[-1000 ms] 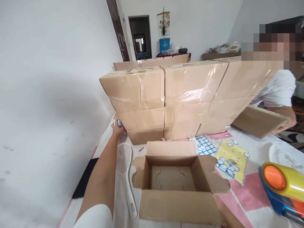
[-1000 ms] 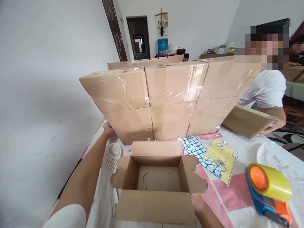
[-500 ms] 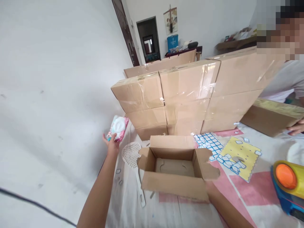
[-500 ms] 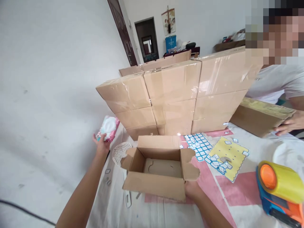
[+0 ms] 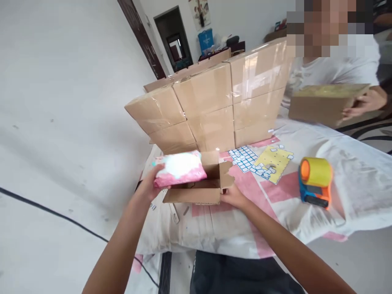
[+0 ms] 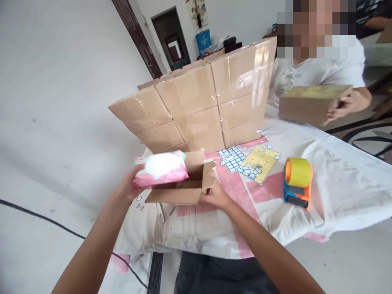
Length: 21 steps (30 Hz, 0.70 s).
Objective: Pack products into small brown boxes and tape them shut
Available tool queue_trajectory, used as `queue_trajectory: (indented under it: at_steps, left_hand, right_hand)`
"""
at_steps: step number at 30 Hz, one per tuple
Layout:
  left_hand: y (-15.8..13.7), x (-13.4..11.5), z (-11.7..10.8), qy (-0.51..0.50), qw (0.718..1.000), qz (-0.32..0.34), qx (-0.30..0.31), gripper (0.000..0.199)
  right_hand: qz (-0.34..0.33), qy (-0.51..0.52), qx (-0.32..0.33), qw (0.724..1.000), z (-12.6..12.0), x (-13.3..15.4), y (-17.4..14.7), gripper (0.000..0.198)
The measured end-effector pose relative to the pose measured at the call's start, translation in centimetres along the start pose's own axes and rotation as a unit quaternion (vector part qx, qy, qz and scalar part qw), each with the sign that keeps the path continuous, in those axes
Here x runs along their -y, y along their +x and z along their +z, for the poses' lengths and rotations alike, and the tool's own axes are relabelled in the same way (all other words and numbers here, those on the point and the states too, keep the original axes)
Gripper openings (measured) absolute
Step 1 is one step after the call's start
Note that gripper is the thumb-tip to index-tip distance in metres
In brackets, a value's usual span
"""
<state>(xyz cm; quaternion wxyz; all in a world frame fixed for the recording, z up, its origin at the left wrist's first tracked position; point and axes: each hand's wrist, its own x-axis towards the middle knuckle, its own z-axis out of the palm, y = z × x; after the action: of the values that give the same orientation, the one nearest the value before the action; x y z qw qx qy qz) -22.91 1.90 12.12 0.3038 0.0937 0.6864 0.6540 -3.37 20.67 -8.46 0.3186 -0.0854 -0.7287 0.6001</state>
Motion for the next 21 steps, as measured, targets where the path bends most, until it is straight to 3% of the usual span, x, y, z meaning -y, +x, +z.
queue_trajectory:
  at_steps: [2, 5, 11, 13, 15, 17, 19, 21]
  left_hand:
    - [0.2, 2.1, 2.2, 0.082, 0.994, -0.055, 0.040, 0.052]
    - [0.9, 4.9, 4.1, 0.147, 0.985, -0.072, 0.051, 0.053]
    - [2.0, 6.3, 4.3, 0.221, 0.959, -0.130, 0.122, 0.042]
    - [2.5, 6.5, 4.0, 0.221, 0.951, -0.158, 0.147, 0.042]
    - [3.3, 6.7, 3.8, 0.165, 0.945, -0.248, 0.135, 0.047]
    - [4.0, 7.0, 3.7, 0.130, 0.929, -0.307, 0.159, 0.059]
    - [4.3, 7.1, 3.7, 0.127, 0.925, -0.315, 0.170, 0.070]
    - [3.9, 7.1, 3.8, 0.137, 0.939, -0.274, 0.154, 0.074]
  right_hand:
    - [-0.020, -0.003, 0.008, 1.000, -0.1, 0.1, -0.2, 0.042]
    - [-0.042, 0.000, 0.016, 0.999, -0.2, 0.4, -0.1, 0.047]
    - [-0.052, -0.002, 0.012, 0.999, -0.1, 1.1, -0.3, 0.056]
    - [-0.061, -0.004, 0.002, 0.998, -0.1, 1.3, -0.3, 0.065]
    - [-0.083, -0.002, -0.012, 0.996, 0.0, 1.1, 0.0, 0.082]
    - [-0.105, -0.001, -0.020, 0.994, 0.0, 0.6, 0.3, 0.091]
    - [-0.115, -0.003, -0.021, 0.993, 0.0, 0.1, 0.6, 0.087]
    - [-0.104, -0.005, -0.017, 0.994, 0.1, -0.3, 0.6, 0.083]
